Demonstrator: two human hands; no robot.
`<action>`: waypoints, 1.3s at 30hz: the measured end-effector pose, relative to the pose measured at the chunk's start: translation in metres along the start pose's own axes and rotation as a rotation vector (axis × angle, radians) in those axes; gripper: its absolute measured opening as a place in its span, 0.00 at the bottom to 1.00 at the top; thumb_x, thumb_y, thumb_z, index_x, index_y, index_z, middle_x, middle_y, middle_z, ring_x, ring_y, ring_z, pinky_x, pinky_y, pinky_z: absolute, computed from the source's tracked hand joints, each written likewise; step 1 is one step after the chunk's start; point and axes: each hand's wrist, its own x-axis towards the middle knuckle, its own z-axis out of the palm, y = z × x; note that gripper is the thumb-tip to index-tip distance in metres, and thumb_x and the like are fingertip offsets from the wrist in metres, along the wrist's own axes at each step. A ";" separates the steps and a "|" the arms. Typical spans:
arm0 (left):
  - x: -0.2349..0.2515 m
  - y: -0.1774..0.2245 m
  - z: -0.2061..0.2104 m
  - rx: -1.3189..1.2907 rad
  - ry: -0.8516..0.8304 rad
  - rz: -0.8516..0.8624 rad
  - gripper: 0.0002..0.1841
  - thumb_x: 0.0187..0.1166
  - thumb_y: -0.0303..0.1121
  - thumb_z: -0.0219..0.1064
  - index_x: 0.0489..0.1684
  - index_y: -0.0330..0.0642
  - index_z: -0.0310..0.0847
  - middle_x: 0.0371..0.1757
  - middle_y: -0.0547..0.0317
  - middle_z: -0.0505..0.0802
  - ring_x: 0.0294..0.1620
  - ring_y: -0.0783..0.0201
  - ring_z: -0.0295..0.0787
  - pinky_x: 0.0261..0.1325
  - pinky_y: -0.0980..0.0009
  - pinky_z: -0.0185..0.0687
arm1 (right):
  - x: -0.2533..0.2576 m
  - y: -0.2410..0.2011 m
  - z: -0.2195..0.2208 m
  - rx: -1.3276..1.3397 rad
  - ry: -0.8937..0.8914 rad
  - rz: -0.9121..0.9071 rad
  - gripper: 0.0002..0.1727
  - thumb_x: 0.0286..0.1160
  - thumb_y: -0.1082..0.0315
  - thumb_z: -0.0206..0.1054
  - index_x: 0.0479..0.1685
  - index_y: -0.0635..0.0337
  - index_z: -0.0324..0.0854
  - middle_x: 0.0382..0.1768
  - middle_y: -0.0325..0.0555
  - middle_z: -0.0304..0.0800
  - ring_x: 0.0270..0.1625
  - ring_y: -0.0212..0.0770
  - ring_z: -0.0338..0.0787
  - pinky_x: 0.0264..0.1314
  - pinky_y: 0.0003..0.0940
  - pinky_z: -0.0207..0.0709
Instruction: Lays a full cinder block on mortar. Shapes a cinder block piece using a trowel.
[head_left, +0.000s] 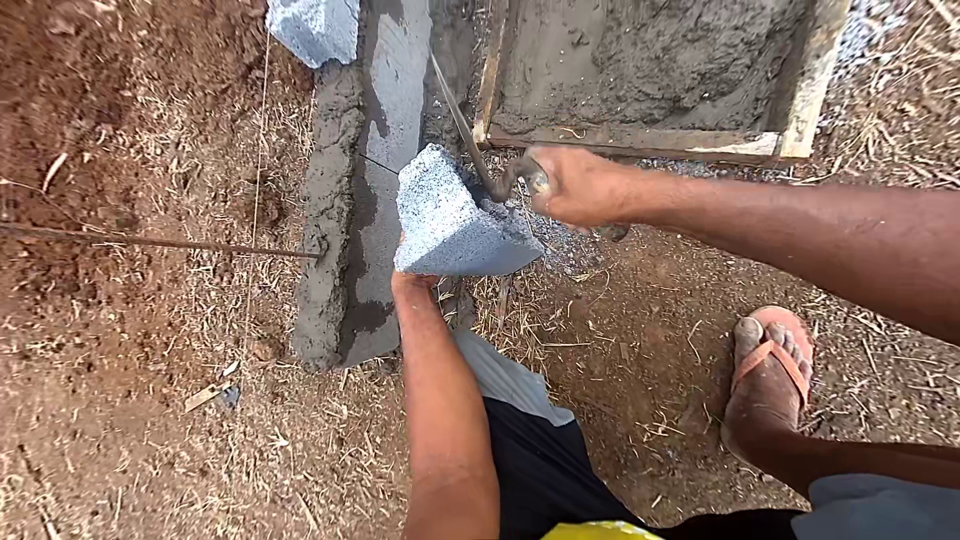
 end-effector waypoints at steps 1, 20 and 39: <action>-0.002 0.002 0.004 -0.002 0.054 0.027 0.24 0.95 0.35 0.23 0.53 0.49 0.71 0.36 0.70 0.86 0.38 0.82 0.83 0.44 0.82 0.83 | 0.003 0.008 0.003 -0.014 -0.059 0.044 0.18 0.82 0.67 0.65 0.68 0.56 0.74 0.36 0.55 0.84 0.24 0.49 0.83 0.26 0.49 0.81; 0.013 -0.016 -0.017 0.091 -0.181 0.260 0.31 0.81 0.50 0.58 0.70 0.29 0.71 0.52 0.61 0.94 0.51 0.77 0.90 0.62 0.71 0.86 | -0.056 -0.117 -0.088 -0.064 0.270 -0.357 0.26 0.79 0.58 0.66 0.75 0.53 0.72 0.36 0.49 0.87 0.29 0.46 0.88 0.36 0.51 0.86; -0.004 -0.009 0.011 0.008 0.092 0.103 0.20 0.95 0.36 0.40 0.60 0.36 0.78 0.40 0.60 0.92 0.40 0.73 0.88 0.50 0.73 0.86 | -0.010 0.065 0.027 0.517 0.382 0.022 0.33 0.78 0.64 0.67 0.82 0.63 0.65 0.33 0.57 0.84 0.23 0.49 0.84 0.30 0.52 0.83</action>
